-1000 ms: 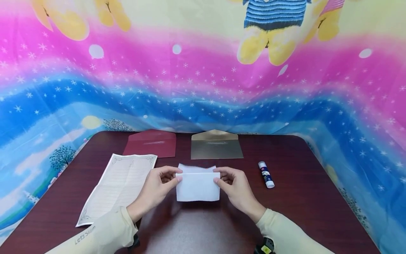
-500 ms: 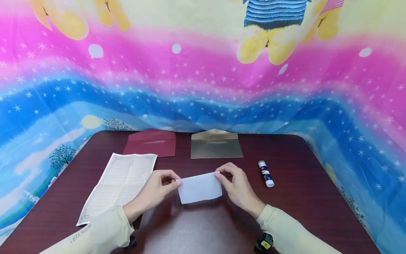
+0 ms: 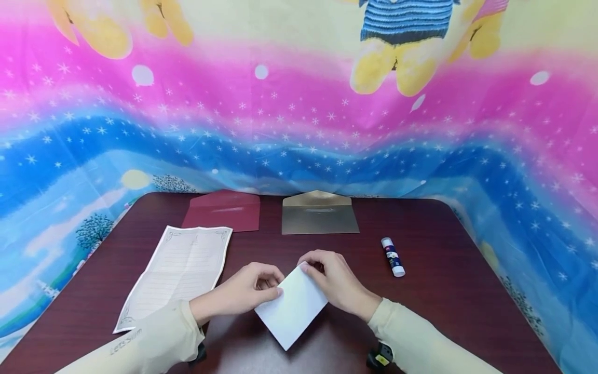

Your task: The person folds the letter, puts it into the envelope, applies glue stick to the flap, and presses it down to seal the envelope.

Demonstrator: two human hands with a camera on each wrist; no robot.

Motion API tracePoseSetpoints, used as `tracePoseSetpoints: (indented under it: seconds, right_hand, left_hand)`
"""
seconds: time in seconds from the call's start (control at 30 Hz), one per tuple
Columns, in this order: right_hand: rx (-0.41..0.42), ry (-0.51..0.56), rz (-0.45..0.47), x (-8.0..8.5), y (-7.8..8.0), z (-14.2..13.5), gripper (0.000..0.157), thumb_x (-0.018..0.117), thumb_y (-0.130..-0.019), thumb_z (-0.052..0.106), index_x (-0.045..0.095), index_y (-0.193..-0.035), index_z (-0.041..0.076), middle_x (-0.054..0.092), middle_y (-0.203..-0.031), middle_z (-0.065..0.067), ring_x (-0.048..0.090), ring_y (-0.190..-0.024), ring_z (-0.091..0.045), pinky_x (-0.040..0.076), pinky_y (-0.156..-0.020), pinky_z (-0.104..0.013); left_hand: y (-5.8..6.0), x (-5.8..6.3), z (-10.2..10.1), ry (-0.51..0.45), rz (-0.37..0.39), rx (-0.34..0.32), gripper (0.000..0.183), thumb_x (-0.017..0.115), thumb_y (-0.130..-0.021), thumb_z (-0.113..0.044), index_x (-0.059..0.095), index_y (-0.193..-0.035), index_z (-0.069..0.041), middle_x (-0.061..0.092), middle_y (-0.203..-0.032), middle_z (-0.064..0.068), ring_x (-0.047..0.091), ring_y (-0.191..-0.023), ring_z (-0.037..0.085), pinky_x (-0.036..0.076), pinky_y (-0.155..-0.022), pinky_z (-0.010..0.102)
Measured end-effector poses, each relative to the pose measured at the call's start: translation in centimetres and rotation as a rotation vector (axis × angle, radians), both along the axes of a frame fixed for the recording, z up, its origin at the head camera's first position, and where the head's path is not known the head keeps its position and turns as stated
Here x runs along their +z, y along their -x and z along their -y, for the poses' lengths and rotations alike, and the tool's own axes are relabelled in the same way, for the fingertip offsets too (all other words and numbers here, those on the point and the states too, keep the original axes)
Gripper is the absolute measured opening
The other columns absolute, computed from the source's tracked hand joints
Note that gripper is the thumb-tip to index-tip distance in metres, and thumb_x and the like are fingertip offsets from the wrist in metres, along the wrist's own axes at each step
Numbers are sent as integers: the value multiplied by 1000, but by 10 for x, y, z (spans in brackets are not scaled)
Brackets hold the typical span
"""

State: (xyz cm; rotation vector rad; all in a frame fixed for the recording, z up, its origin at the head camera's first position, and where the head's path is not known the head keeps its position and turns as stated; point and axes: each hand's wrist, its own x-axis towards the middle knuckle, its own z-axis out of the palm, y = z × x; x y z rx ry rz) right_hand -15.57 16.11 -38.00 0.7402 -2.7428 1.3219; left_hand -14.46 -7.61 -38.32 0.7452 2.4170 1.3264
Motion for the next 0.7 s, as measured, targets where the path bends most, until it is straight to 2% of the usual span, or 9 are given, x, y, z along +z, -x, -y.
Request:
tracePoseSetpoints:
  seconds: [0.07, 0.27, 0.37, 0.5, 0.6, 0.7]
  right_hand:
    - [4, -5, 10, 0, 0, 2, 12, 65, -98, 8, 74, -106, 12, 73, -99, -3, 60, -78, -7, 54, -62, -24]
    - [-25, 18, 27, 0, 4, 6, 11, 69, -96, 12, 74, -104, 15, 72, -91, -2, 58, -72, -9, 53, -59, -25]
    - [-77, 31, 14, -2, 5, 4, 13, 71, -95, 15, 73, -108, 12, 71, -89, -2, 58, -72, -9, 53, -59, -24]
    - [-148, 59, 27, -3, 6, -3, 26, 70, -96, 20, 68, -121, 11, 70, -94, -3, 58, -75, -11, 51, -64, -23]
    - [-126, 103, 61, -4, 7, -6, 34, 67, -98, 20, 62, -129, 6, 72, -97, -9, 61, -78, -11, 52, -68, -23]
    - [-64, 163, 150, -4, 8, -8, 38, 64, -100, 22, 60, -131, -1, 73, -105, -16, 65, -83, -11, 56, -73, -26]
  left_hand:
    - [0, 1, -3, 10, -12, 3, 2, 70, -92, -9, 71, -91, -9, 71, -78, 0, 61, -66, 5, 51, -61, 21]
    - [0, 0, -3, 20, -24, 24, 9, 73, -91, -8, 68, -84, -8, 71, -73, 1, 60, -64, 5, 50, -59, 20]
    - [0, -1, -2, -13, -6, 53, 8, 73, -91, -7, 67, -85, -6, 70, -74, 3, 59, -63, 6, 49, -57, 21]
    - [2, -2, 0, -106, 40, 125, 7, 71, -92, -4, 66, -89, -2, 68, -74, 6, 55, -56, 9, 46, -48, 23]
    - [5, -2, 1, -173, 69, 188, 7, 70, -92, -3, 64, -91, 0, 67, -74, 7, 53, -52, 11, 48, -45, 27]
    - [7, -1, 1, -229, 84, 236, 10, 71, -92, -3, 62, -92, 2, 66, -74, 8, 55, -53, 12, 55, -49, 39]
